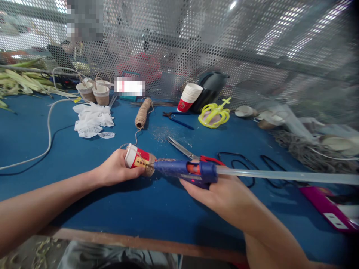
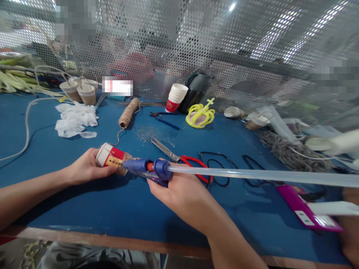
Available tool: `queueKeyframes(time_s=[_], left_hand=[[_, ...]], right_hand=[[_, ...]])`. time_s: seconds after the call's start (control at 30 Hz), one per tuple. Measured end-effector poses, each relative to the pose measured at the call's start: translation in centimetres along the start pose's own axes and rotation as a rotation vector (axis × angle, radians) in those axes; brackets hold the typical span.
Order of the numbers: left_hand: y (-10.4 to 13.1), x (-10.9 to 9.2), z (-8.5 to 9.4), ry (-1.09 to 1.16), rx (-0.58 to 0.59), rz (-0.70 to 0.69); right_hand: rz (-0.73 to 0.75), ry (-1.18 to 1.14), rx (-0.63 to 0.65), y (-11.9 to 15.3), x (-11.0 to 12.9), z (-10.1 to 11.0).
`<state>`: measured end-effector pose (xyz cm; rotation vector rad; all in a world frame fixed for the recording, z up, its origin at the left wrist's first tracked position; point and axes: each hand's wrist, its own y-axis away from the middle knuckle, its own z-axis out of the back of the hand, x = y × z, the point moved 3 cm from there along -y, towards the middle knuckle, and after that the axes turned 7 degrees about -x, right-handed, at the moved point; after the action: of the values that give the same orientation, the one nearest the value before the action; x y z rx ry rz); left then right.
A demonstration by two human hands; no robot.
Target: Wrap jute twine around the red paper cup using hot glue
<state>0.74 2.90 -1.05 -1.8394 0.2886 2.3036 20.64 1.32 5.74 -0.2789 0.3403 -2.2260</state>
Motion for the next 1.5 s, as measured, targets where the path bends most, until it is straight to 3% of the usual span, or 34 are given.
queueKeyframes(time_s=[0.23, 0.4, 0.5, 0.8, 1.07, 1.5], left_hand=[[0.2, 0.4, -0.1, -0.052, 0.012, -0.059], [0.2, 0.3, -0.1, -0.046, 0.027, -0.045], [0.2, 0.2, 0.0, -0.042, 0.029, -0.046], [0.4, 0.0, -0.3, -0.1, 0.03, -0.074], [0.4, 0.0, -0.3, -0.129, 0.029, -0.128], [0.5, 0.2, -0.3, -0.129, 0.027, -0.152]], right_hand=[[-0.234, -0.109, -0.029, -0.7, -0.1, 0.5], [-0.011, -0.069, -0.026, -0.2, 0.2, 0.4], [0.016, -0.043, -0.024, 0.0, 0.0, 0.3], [-0.361, -0.224, -0.007, -1.0, -0.5, 0.2], [-0.466, -0.344, -0.014, -0.6, -0.9, -0.5], [-0.519, -0.378, 0.032, -0.6, -0.7, -0.3]])
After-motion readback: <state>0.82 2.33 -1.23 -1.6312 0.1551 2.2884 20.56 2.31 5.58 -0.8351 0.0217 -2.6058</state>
